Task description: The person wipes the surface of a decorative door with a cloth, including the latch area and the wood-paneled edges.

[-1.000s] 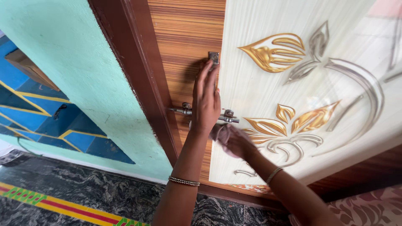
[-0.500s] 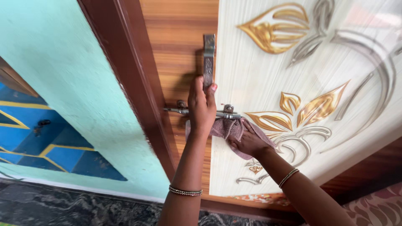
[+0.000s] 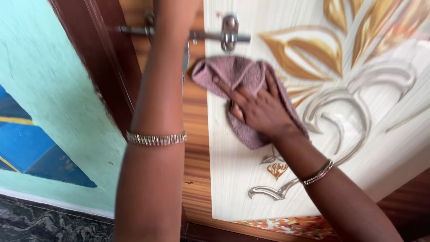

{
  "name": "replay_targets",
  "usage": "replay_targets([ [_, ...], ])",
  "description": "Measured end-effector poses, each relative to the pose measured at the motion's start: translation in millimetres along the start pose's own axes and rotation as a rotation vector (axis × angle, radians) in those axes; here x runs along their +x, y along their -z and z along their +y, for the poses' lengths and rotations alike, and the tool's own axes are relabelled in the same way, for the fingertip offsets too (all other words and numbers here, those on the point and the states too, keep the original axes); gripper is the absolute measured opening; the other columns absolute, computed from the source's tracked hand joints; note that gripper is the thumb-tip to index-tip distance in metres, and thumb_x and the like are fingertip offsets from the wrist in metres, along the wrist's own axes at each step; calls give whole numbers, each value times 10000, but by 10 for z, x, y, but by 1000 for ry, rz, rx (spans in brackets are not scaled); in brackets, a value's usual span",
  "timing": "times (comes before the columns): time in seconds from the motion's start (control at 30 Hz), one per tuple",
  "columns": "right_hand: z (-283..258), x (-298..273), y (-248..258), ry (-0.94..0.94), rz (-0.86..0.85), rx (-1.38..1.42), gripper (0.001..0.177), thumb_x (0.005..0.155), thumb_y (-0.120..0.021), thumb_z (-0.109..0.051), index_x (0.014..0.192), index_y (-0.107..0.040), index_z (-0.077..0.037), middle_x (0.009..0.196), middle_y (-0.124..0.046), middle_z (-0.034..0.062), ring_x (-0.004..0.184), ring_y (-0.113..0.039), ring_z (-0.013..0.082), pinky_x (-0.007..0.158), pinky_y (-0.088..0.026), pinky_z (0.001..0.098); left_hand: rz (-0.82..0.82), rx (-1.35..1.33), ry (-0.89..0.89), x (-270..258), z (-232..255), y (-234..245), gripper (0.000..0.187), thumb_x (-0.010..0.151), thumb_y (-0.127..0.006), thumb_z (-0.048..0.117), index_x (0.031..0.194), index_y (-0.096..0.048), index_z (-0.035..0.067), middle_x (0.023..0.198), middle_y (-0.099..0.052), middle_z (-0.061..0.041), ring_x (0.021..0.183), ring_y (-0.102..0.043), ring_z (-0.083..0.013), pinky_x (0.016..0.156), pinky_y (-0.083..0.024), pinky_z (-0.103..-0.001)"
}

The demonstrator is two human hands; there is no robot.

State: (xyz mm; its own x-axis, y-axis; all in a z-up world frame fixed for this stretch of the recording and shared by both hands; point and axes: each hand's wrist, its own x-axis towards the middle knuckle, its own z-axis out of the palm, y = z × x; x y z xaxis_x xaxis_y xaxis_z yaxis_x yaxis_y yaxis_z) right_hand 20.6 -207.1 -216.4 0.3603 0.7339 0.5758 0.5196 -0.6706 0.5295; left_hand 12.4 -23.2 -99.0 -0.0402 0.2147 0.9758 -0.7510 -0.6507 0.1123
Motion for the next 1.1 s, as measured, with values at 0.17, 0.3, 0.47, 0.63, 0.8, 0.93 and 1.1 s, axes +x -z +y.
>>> replay_targets([
  [0.17,-7,-40,-111,-28,245,41,740,1015,-524,-385,1710,-274,-329,1240,-619,63,1224,-618,222,1256,-49,634,41,24,-37,-1097,145,19,288,1099,-593,164,1349,-536,32,1181,-682,-156,1105,-658,-319,969,-520,-431],
  [0.3,-30,-92,-255,-73,512,6,652,1051,-519,-304,1673,-323,-299,1576,-539,36,1422,-526,240,1263,-92,618,75,29,-62,-1355,327,154,319,1104,-594,175,1388,-535,42,1251,-670,-161,1175,-640,-336,1023,-509,-438],
  [0.47,-68,-102,-440,-181,580,21,580,1072,-514,-371,1628,-366,-295,1689,-450,15,1475,-467,275,1248,-136,607,72,51,-30,-1511,571,150,359,1111,-595,188,1438,-534,54,1338,-655,-168,1264,-618,-357,1091,-494,-447],
  [0.63,-91,-67,-281,-251,547,50,667,1005,-503,-377,1657,-373,-327,1641,-452,26,1425,-462,302,1230,-133,625,-84,344,330,-2689,625,89,566,919,-699,264,1353,-486,-30,1180,-569,-257,1114,-531,-444,948,-443,-534],
  [0.8,-372,-112,-298,-566,531,42,664,995,-495,-452,1634,-364,-326,1654,-370,21,1391,-407,423,1101,-183,696,-262,456,371,-3100,264,5,372,966,-668,316,1137,-601,-8,1039,-643,-225,995,-584,-421,829,-469,-519],
  [0.93,-713,-239,-246,-527,437,180,683,997,-485,-499,1626,-357,-266,1637,-364,50,1367,-414,430,1071,-300,652,-162,-269,553,-3228,369,276,309,1075,-609,285,1055,-618,-23,1001,-646,-171,956,-622,-312,879,-508,-425],
  [1.1,-867,-533,63,-350,133,196,465,950,-561,-482,1371,-607,-290,1476,-461,103,1334,-404,460,1027,-399,500,356,-561,1056,-2856,557,518,365,1003,-551,324,1298,-567,110,1258,-632,-21,1203,-588,-181,1051,-422,-374],
])
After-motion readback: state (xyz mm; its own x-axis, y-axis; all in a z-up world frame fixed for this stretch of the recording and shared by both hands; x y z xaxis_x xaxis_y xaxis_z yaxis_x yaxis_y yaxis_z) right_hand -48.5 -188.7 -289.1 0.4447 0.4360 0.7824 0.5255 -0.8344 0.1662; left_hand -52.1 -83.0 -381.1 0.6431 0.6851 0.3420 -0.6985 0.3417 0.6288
